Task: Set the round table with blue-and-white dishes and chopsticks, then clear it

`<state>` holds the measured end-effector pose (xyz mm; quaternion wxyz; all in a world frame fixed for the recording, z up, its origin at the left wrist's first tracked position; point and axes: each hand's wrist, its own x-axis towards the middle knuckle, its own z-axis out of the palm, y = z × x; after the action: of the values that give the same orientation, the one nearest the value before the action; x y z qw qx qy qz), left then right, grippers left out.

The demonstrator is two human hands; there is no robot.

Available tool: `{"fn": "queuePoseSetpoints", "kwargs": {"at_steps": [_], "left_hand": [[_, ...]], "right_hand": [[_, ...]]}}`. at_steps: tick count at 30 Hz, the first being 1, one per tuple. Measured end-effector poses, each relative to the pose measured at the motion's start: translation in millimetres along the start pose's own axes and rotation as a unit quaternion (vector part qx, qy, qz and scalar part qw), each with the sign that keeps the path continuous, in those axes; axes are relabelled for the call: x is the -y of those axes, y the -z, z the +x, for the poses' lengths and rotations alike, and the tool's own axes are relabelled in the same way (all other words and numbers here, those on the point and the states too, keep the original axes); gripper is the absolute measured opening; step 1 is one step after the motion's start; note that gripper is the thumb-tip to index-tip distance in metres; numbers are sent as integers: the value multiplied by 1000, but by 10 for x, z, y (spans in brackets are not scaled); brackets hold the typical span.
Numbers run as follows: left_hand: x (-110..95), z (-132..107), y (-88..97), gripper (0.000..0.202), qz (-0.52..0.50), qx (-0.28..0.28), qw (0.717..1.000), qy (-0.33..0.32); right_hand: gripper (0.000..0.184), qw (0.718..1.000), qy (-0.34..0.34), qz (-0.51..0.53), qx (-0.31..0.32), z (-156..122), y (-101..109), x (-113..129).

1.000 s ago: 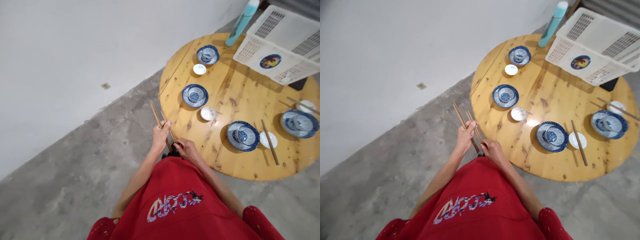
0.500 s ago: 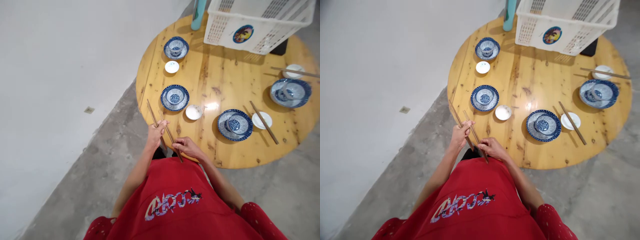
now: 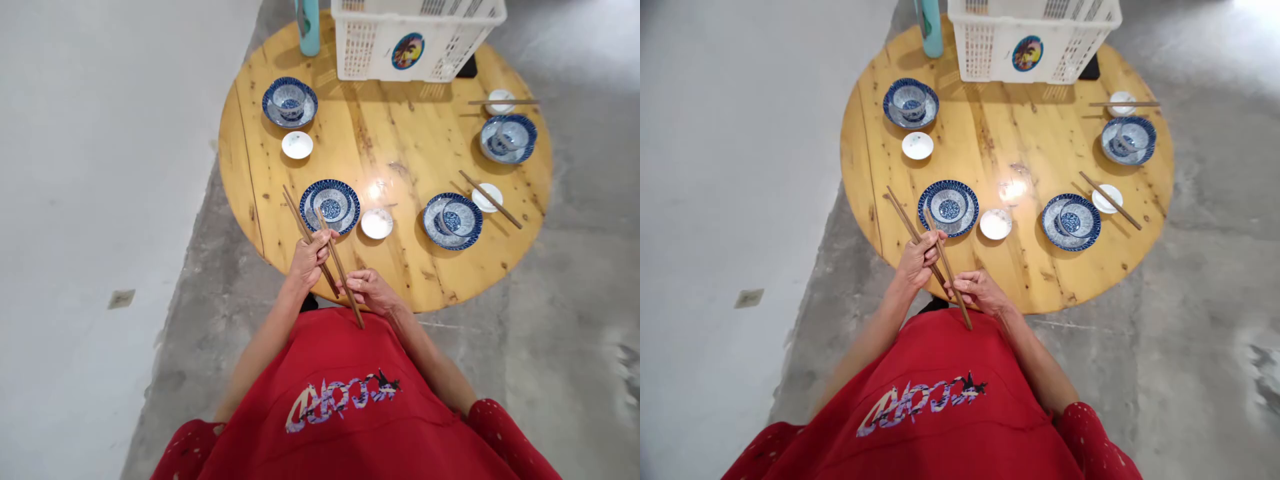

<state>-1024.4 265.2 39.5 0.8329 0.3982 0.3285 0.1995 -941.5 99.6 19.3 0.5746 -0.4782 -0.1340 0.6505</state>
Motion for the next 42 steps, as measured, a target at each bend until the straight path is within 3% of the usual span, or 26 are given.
{"fn": "queuePoseSetpoints", "kwargs": {"at_steps": [7,15,27,31,34,36,39,40,42], "left_hand": [[-187,208,278,34,11,96,994,53],[-207,331,153,36,13,140,989,48],[-102,418,-32,34,-1,189,981,46],[-39,423,-17,37,22,154,987,40],[-50,390,71,41,33,91,995,33],[-93,354,168,42,37,63,997,26],[-172,276,351,41,49,33,998,14],[-192,244,416,40,54,22,998,9],[-213,177,544,38,60,1,998,0]], "right_hand": [[36,995,35,10,-95,146,-362,-124],[35,985,72,-2,-159,151,-507,-110],[40,960,107,-112,-234,-22,-408,161],[37,941,109,-173,-270,-16,-322,183],[32,891,116,-283,-335,26,-145,233],[29,822,95,-389,-405,94,14,298],[28,695,11,-533,-483,264,236,418],[28,663,-20,-562,-495,332,290,456],[30,627,-73,-592,-502,470,360,520]]}}
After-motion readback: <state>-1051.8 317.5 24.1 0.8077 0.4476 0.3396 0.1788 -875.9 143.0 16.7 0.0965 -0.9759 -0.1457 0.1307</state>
